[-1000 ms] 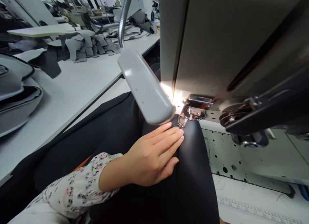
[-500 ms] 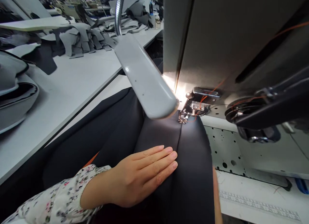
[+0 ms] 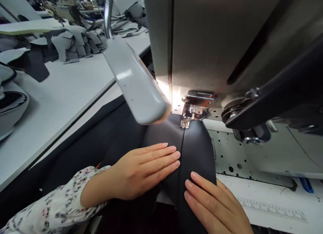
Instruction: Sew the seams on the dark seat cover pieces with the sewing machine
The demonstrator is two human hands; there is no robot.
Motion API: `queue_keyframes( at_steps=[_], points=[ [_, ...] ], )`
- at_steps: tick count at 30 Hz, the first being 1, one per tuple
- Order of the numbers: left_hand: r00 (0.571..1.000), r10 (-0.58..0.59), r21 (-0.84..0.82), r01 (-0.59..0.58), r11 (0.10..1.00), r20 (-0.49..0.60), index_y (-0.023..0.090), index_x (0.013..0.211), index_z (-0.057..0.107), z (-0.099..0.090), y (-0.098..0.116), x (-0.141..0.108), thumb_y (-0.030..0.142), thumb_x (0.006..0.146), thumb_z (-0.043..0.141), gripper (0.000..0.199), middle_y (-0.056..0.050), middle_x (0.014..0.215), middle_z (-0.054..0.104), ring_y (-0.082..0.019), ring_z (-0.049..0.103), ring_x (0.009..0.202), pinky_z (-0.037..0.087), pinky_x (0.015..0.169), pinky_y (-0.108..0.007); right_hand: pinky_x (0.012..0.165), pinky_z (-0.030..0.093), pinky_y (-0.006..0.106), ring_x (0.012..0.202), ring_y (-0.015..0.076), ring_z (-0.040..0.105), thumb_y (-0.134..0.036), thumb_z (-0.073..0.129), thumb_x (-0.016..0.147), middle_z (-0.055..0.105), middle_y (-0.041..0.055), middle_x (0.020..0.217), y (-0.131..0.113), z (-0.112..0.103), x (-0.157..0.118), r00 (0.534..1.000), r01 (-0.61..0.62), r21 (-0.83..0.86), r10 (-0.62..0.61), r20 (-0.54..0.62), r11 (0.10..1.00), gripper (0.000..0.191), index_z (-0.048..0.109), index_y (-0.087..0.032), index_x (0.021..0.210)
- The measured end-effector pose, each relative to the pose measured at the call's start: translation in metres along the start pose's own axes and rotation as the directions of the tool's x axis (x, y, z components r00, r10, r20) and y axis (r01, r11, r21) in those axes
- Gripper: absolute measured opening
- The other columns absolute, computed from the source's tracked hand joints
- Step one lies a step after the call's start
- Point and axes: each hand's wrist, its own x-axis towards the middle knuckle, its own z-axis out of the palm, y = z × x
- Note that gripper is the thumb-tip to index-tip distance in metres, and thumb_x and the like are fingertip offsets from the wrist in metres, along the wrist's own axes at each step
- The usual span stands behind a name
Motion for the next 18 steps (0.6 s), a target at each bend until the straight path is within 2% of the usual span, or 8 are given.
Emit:
queue_keyframes(
  at_steps=[3,6,8,11,14,18],
  points=[
    [1.0,0.01,0.011,-0.01,1.0,-0.009,0.008,0.133,0.07,0.002,-0.014,0.005,0.014,0.109,0.044,0.035,-0.009,0.142,0.07,-0.02,0.065,0.136,0.047,0.126,-0.038,0.122,0.042,0.037,0.141,0.0255,0.058,-0.037,0.042,0.109,0.07,0.0056,0.139,0.013,-0.001,0.002,1.0,-0.016,-0.002,0.016,0.015,1.0,0.043,0.065,-0.025,0.143],
    [0.999,0.027,0.011,-0.027,1.0,-0.038,0.009,0.13,0.07,0.002,-0.027,0.012,0.012,0.11,0.042,0.035,-0.008,0.138,0.072,-0.02,0.066,0.133,0.051,0.123,-0.039,0.119,0.046,0.036,0.14,0.0261,0.059,-0.042,0.048,0.107,0.07,0.0064,0.139,0.025,-0.003,0.009,0.998,0.044,-0.018,-0.043,0.039,0.999,0.044,0.066,-0.024,0.142],
    [0.997,0.038,-0.009,-0.038,0.999,-0.064,0.009,0.128,0.071,0.002,-0.035,0.017,0.011,0.109,0.043,0.034,-0.008,0.136,0.073,-0.019,0.067,0.133,0.052,0.122,-0.04,0.121,0.045,0.037,0.142,0.0257,0.057,-0.031,0.05,0.105,0.07,0.0067,0.14,0.031,-0.004,0.017,0.998,0.05,-0.024,-0.049,0.028,0.998,0.042,0.066,-0.022,0.142],
    [0.994,0.02,-0.088,-0.03,0.996,-0.11,0.011,0.123,0.073,0.004,-0.048,0.023,0.013,0.11,0.046,0.03,-0.008,0.128,0.077,-0.018,0.069,0.128,0.051,0.123,-0.041,0.121,0.044,0.037,0.143,0.024,0.056,-0.01,0.047,0.096,0.071,0.0077,0.138,0.037,-0.002,0.034,0.998,0.039,0.0,-0.039,-0.052,0.999,0.046,0.068,-0.018,0.136],
    [0.991,-0.03,-0.198,0.004,0.98,-0.128,0.013,0.118,0.075,0.007,-0.064,0.027,0.016,0.109,0.049,0.028,-0.009,0.12,0.079,-0.016,0.072,0.119,0.049,0.124,-0.044,0.116,0.049,0.034,0.138,0.0222,0.061,-0.002,0.047,0.09,0.074,0.0087,0.131,0.041,0.002,0.053,0.992,0.073,-0.003,-0.073,-0.102,0.997,0.046,0.071,-0.015,0.126],
    [0.996,0.004,-0.344,-0.033,0.938,-0.085,0.018,0.119,0.077,0.011,-0.088,0.028,0.014,0.103,0.05,0.031,-0.009,0.121,0.077,-0.019,0.071,0.12,0.043,0.126,-0.052,0.115,0.051,0.039,0.138,0.0238,0.061,0.004,0.049,0.089,0.074,0.0076,0.131,0.043,0.004,0.069,0.987,0.031,0.011,-0.029,-0.158,0.999,0.048,0.071,-0.017,0.126]
  ],
)
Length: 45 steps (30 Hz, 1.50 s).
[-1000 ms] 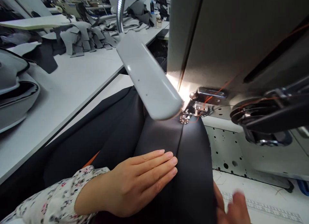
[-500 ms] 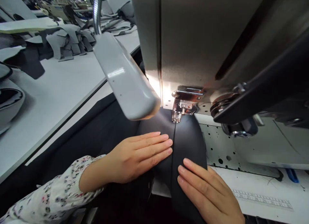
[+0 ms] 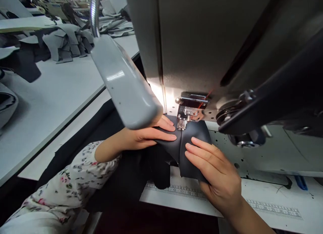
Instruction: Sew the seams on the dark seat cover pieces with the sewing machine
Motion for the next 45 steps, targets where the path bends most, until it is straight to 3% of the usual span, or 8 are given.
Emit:
queue_keyframes(
  at_steps=[5,10,16,26,33,36,39,45],
  points=[
    [0.993,-0.091,-0.168,0.104,0.98,0.079,0.027,0.112,0.082,-0.005,-0.019,0.001,0.021,0.093,0.06,0.029,-0.007,0.126,0.076,-0.024,0.069,0.124,0.029,0.132,-0.055,0.121,0.043,0.039,0.14,0.0237,0.057,0.0,0.059,0.094,0.07,0.0101,0.138,-0.004,-0.005,0.0,0.997,0.03,-0.061,-0.025,0.077,0.998,0.042,0.068,-0.013,0.133],
    [0.986,-0.145,-0.263,0.161,0.951,0.08,0.026,0.106,0.083,-0.008,-0.028,0.006,0.019,0.091,0.058,0.03,-0.007,0.124,0.077,-0.024,0.069,0.127,0.036,0.13,-0.05,0.121,0.043,0.038,0.137,0.0215,0.06,0.002,0.061,0.095,0.071,0.0089,0.136,-0.004,-0.005,0.003,0.997,0.036,-0.085,-0.03,0.075,0.996,0.041,0.068,-0.014,0.132],
    [0.988,-0.153,-0.154,0.156,0.976,0.03,0.025,0.114,0.081,-0.003,-0.034,0.003,0.011,0.094,0.053,0.037,-0.004,0.127,0.077,-0.021,0.07,0.126,0.028,0.134,-0.048,0.119,0.048,0.036,0.134,0.0208,0.062,0.005,0.064,0.092,0.074,0.0106,0.129,0.002,0.002,0.017,0.999,0.034,-0.05,-0.034,-0.001,0.998,0.04,0.07,-0.011,0.128],
    [0.936,-0.335,0.053,0.342,0.938,-0.106,0.028,0.128,0.073,0.044,-0.056,-0.018,0.007,0.092,0.052,0.047,0.002,0.117,0.079,-0.016,0.074,0.11,0.026,0.136,-0.05,0.115,0.054,0.04,0.125,0.0204,0.068,0.006,0.063,0.09,0.076,0.0055,0.124,0.021,0.022,0.03,0.985,-0.052,-0.031,0.046,-0.166,0.998,0.044,0.074,-0.019,0.124],
    [0.835,-0.528,0.203,0.55,0.81,-0.152,0.013,0.152,0.051,0.073,0.011,-0.047,0.016,0.1,0.05,0.053,-0.016,0.152,0.059,-0.031,0.047,0.151,0.016,0.132,-0.067,0.116,0.055,0.047,0.126,0.0217,0.068,0.004,0.051,0.092,0.074,0.0005,0.13,0.04,0.053,0.023,0.938,-0.142,-0.042,0.121,-0.325,0.989,0.06,0.07,-0.033,0.136],
    [0.759,-0.64,0.379,0.63,0.678,-0.118,0.021,0.167,0.027,0.086,0.053,-0.073,0.018,0.099,0.053,0.073,-0.016,0.171,0.035,-0.039,0.023,0.162,0.013,0.128,-0.074,0.122,0.049,0.05,0.138,0.023,0.061,0.0,0.046,0.095,0.065,0.0016,0.147,0.038,0.068,0.014,0.918,-0.218,-0.034,0.193,-0.345,0.975,0.066,0.058,-0.036,0.149],
    [0.768,-0.639,0.503,0.569,0.651,-0.044,0.031,0.166,0.032,0.096,0.091,-0.107,0.027,0.096,0.065,0.077,-0.017,0.175,0.024,-0.043,0.026,0.16,0.009,0.127,-0.074,0.126,0.042,0.056,0.149,0.0266,0.049,-0.008,0.048,0.098,0.052,0.0078,0.16,0.027,0.079,0.0,0.904,-0.289,0.02,0.28,-0.324,0.957,0.067,0.044,-0.032,0.16],
    [0.773,-0.626,0.571,0.562,0.598,-0.105,0.036,0.16,0.045,0.099,0.139,-0.172,0.059,0.099,0.062,0.068,-0.004,0.171,0.038,-0.033,0.032,0.159,-0.012,0.131,-0.059,0.112,0.054,0.055,0.128,0.0283,0.065,-0.043,0.067,0.095,0.059,0.0155,0.14,0.029,0.073,-0.018,0.698,-0.51,0.402,0.639,-0.323,0.761,0.05,0.053,-0.023,0.138]
  ],
)
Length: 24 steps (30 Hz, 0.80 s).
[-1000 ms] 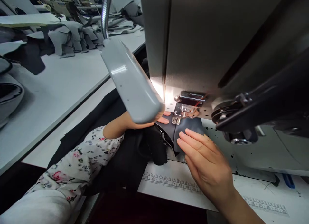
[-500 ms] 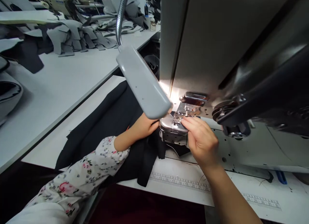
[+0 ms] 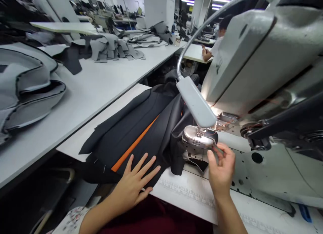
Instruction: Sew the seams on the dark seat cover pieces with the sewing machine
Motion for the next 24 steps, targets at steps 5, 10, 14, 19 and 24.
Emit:
queue_keyframes(
  at_steps=[5,10,14,19,24],
  points=[
    [0.992,-0.085,-0.042,0.081,0.996,-0.098,0.037,0.151,0.058,0.012,-0.005,-0.021,0.061,0.095,0.065,0.061,-0.002,0.163,0.051,-0.034,0.04,0.155,0.0,0.135,-0.053,0.097,0.061,0.043,0.105,0.0264,0.074,-0.048,0.084,0.08,0.074,0.01,0.122,-0.019,-0.017,0.055,0.917,-0.057,-0.127,0.103,0.384,0.99,0.054,0.067,-0.023,0.124],
    [0.98,-0.127,-0.094,0.114,0.989,-0.153,0.037,0.146,0.064,0.026,0.001,-0.018,0.06,0.094,0.064,0.057,-0.001,0.162,0.052,-0.035,0.046,0.152,0.014,0.135,-0.045,0.101,0.059,0.048,0.106,0.0296,0.073,-0.045,0.09,0.073,0.077,0.0095,0.113,-0.035,-0.025,0.091,0.832,0.019,-0.148,0.067,0.55,0.989,0.049,0.077,-0.02,0.113],
    [0.976,-0.14,-0.093,0.126,0.988,-0.167,0.038,0.146,0.063,0.027,0.003,-0.019,0.06,0.093,0.065,0.057,-0.001,0.16,0.054,-0.034,0.046,0.152,0.016,0.135,-0.045,0.107,0.058,0.048,0.117,0.029,0.073,-0.051,0.087,0.077,0.076,0.0121,0.123,-0.016,-0.035,0.09,0.862,0.016,-0.008,-0.01,0.507,1.0,0.056,0.072,-0.02,0.121],
    [0.976,-0.143,-0.097,0.128,0.987,-0.165,0.038,0.146,0.064,0.027,0.002,-0.02,0.059,0.093,0.065,0.057,-0.001,0.16,0.054,-0.034,0.047,0.152,0.017,0.135,-0.045,0.107,0.059,0.045,0.119,0.0267,0.073,-0.056,0.083,0.082,0.075,0.0134,0.127,-0.003,-0.037,0.086,0.878,0.051,-0.011,-0.039,0.477,0.999,0.058,0.067,-0.019,0.124],
    [0.977,-0.134,-0.1,0.118,0.988,-0.168,0.037,0.149,0.061,0.03,0.0,-0.018,0.057,0.094,0.065,0.058,0.0,0.163,0.049,-0.035,0.044,0.154,0.014,0.135,-0.046,0.078,0.064,0.031,0.092,0.0226,0.076,-0.051,0.084,0.081,0.077,0.0063,0.105,-0.022,-0.029,0.078,0.864,0.158,-0.153,-0.062,0.5,0.975,0.044,0.073,-0.021,0.111]
  ],
)
